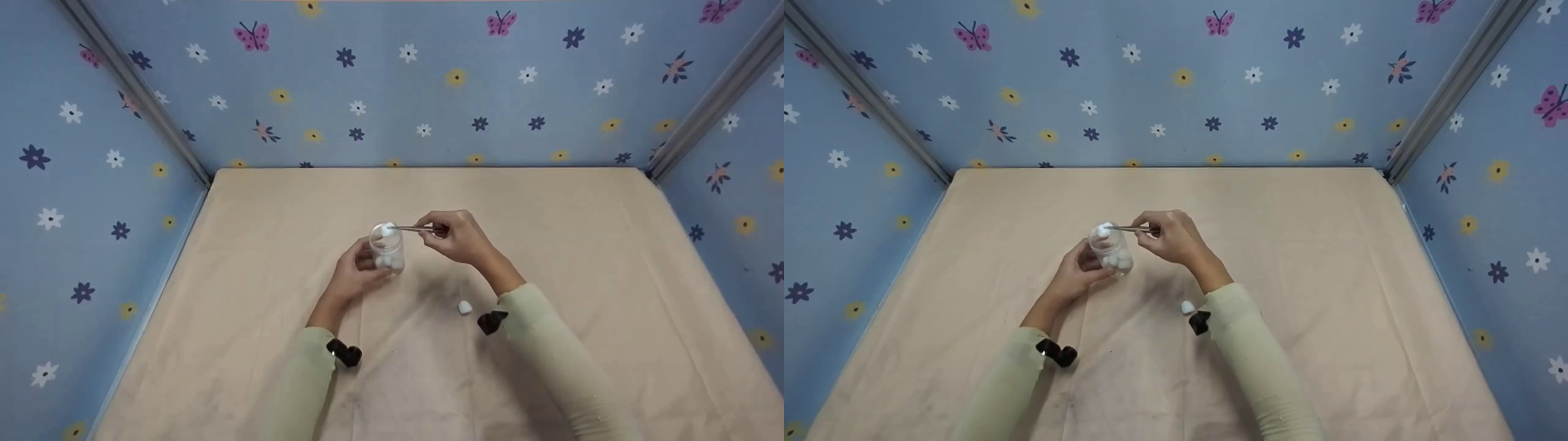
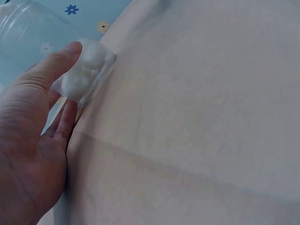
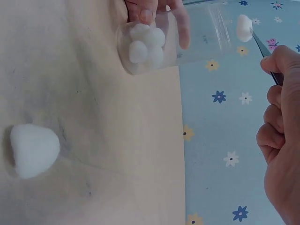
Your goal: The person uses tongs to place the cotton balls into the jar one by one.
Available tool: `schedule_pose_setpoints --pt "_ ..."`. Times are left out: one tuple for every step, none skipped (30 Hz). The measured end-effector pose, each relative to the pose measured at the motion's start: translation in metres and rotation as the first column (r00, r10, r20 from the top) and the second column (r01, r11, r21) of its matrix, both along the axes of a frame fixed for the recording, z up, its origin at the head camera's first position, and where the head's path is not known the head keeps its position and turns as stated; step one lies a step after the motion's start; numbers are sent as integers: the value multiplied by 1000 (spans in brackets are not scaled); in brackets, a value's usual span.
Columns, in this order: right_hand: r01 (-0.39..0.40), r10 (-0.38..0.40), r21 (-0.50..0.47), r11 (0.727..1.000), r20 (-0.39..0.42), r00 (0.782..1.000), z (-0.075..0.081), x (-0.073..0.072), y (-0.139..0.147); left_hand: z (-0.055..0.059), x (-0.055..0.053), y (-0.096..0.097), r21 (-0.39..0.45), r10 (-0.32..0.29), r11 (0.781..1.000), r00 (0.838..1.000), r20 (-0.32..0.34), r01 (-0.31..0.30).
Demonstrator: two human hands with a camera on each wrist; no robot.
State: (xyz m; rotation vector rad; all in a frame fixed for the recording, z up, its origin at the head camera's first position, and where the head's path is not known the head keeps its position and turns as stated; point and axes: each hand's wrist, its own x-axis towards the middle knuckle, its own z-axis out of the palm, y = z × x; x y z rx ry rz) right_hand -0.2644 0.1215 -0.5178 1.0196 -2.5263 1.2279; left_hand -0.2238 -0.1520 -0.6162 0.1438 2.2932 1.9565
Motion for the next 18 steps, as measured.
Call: schedule_pose_setpoints --pt "2 -2 3 1000 3 1000 0 0 0 0 0 0 -3 2 1000 1000 2 -2" --pt "4 -4 5 1000 7 1000 -1 0 0 0 0 0 -4 4 1000 1000 3 -4" --pt "5 -5 7 1000 8 1000 -1 0 0 1 0 0 -3 5 1000 1000 6 -5" --pt "6 -6 11 1000 10 1000 -2 1 0 1 0 0 -3 6 1000 1000 8 -6" --pt "5 -5 13 1000 12 1000 -2 1 0 1 0 0 -3 7 1000 1000 12 -7" --pt "4 -4 14 1000 15 1000 -2 1 -1 1 0 0 -7 10 1000 1000 14 -10" --pt "4 -4 17 1000 18 1000 -2 1 -1 1 0 0 -7 10 1000 1000 16 -10" --pt "3 -4 19 1000 19 1000 -2 1 -1 1 0 0 -6 11 1000 1000 19 -11" --pt "3 -4 19 1000 20 1000 -2 2 -1 1 0 0 -8 12 1000 1000 20 -12" --pt "3 -3 19 1000 22 1000 -3 2 -1 0 0 0 -13 12 1000 1000 18 -12" --pt "3 -3 18 1000 22 1000 -3 2 -1 0 -1 0 -16 12 1000 1000 16 -11" --pt "0 -1 17 1000 22 1000 -3 2 -1 0 -1 0 -16 9 1000 1000 17 -9" --pt "-3 2 17 1000 20 1000 -3 2 0 0 0 0 -15 5 1000 1000 17 -5" --pt "-7 7 15 1000 19 1000 -3 2 0 0 0 0 -14 2 1000 1000 17 -1" --pt "-10 9 14 1000 17 1000 -4 2 0 0 0 -1 -14 -3 1000 1000 17 4" --pt "-12 12 14 1000 14 1000 -4 2 0 0 0 -1 -14 -7 1000 1000 19 8" --pt "-14 13 15 1000 12 1000 -4 2 1 0 0 -1 -12 -12 1000 1000 20 12" --pt "-14 14 16 1000 10 1000 -5 2 1 0 0 -1 -12 -13 1000 1000 21 14"
